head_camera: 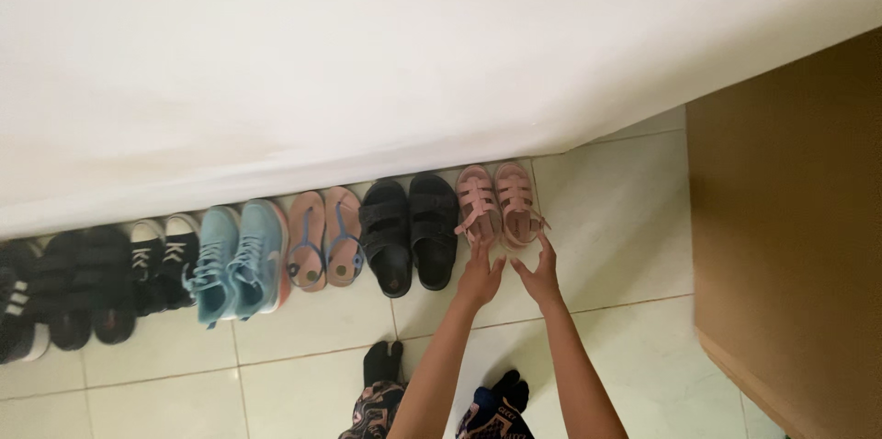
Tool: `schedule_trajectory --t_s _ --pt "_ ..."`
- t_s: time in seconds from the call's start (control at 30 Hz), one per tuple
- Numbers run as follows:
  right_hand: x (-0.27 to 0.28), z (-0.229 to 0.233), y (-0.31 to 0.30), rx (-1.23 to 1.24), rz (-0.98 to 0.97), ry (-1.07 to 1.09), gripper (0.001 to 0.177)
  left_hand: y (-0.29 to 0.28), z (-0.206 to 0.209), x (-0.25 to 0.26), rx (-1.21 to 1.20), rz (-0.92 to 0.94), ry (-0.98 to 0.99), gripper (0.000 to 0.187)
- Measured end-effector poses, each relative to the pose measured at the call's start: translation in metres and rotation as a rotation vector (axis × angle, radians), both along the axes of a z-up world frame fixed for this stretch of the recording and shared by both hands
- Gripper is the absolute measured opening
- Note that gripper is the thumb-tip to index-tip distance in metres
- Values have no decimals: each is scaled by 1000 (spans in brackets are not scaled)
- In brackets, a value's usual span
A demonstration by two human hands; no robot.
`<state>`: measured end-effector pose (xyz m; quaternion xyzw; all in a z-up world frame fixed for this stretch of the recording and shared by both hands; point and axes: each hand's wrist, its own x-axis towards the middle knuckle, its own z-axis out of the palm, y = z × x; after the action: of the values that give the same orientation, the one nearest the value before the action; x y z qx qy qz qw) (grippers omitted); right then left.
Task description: The person organizes items in a room by placing sandals against the wall, positioning a doormat on the floor by hand, leaning a broom against the wall, and placing a mop into a bucket.
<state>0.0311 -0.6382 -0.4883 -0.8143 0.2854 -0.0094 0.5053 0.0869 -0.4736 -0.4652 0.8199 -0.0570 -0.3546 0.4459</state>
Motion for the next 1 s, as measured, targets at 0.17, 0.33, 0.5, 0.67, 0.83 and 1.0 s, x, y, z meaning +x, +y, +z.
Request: schedule_trajectory --t_s 0.17,0.33,0.5,0.67,0.83,1.0 --pt "-6 50 27 76 -56 85 91 20 33 -11 -65 65 -139 62" --pt "-11 96 47 106 -44 82 87 38 77 -23 10 76 -1 65" --pt "-14 141 66 203 -17 -68 51 55 93 -38 -55 156 -155 59" --pt "-18 189 88 200 10 -110 40 81 133 -48 -59 239 -165 59" --pt "-12 234 112 252 85 -218 34 118 197 -55 -17 274 -77 60" --pt "-11 284 141 227 81 -61 34 146 232 -64 40 300 -43 59"
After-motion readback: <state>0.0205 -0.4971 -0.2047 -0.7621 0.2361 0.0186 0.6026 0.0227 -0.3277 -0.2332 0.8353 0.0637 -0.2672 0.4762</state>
